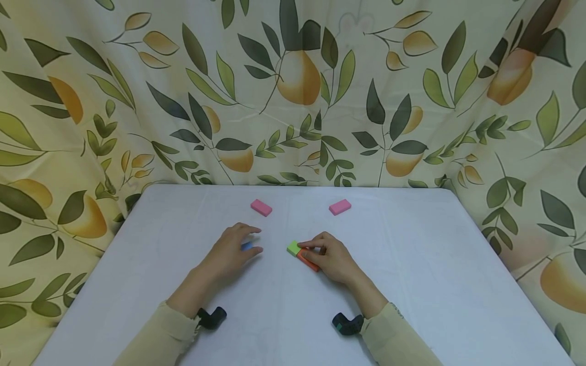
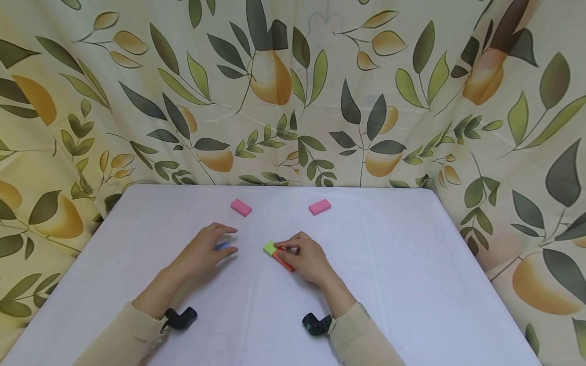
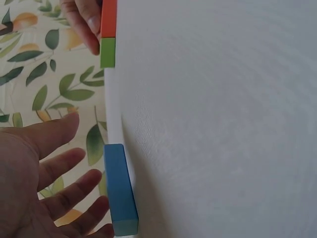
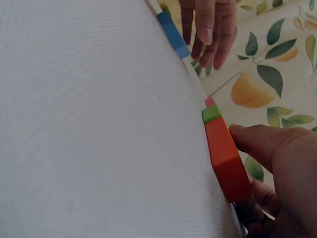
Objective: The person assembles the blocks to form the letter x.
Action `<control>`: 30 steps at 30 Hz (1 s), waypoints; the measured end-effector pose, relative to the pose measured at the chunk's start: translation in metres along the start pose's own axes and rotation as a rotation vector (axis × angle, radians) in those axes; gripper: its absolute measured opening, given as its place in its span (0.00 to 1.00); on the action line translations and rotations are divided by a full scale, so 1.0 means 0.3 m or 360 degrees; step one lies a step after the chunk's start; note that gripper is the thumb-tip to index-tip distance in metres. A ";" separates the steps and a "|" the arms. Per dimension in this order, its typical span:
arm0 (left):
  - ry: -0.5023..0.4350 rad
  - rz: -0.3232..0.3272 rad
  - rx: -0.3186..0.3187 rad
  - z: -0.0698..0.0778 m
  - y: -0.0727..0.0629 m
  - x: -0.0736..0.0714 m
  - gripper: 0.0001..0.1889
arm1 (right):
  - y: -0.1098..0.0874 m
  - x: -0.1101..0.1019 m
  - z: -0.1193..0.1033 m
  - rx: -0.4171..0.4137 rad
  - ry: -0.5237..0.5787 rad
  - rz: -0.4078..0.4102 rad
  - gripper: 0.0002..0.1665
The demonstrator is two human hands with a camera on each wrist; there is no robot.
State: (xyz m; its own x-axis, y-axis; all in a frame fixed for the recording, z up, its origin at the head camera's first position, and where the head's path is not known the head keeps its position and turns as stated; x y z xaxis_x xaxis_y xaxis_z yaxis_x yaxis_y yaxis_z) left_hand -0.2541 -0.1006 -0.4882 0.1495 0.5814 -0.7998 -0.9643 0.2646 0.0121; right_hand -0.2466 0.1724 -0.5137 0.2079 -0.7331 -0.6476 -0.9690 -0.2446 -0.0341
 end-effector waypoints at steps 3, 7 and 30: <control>0.0003 -0.0009 -0.0015 -0.006 -0.002 -0.001 0.25 | -0.001 0.000 -0.002 -0.0006 0.0006 -0.0001 0.14; 0.0009 -0.0009 -0.0013 -0.011 -0.005 -0.006 0.25 | -0.001 -0.001 -0.003 -0.0008 0.0004 -0.0001 0.14; 0.0072 0.0012 0.0022 -0.043 -0.033 -0.026 0.24 | -0.002 0.000 0.000 0.0013 0.0002 -0.0005 0.14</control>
State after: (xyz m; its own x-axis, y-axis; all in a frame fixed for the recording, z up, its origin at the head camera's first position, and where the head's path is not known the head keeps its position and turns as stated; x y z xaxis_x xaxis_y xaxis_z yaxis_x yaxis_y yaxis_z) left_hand -0.2486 -0.1177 -0.4899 0.1320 0.5482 -0.8259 -0.9622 0.2709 0.0261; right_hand -0.2461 0.1726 -0.5136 0.2110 -0.7332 -0.6464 -0.9694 -0.2419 -0.0422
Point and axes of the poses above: each hand's wrist, its own y-axis towards the middle knuckle, its own x-axis out of the palm, z = x × y, the point moved 4 cm from there along y, towards the middle knuckle, and after that the axes turned 1 degree about -x, right-handed, at the moved point
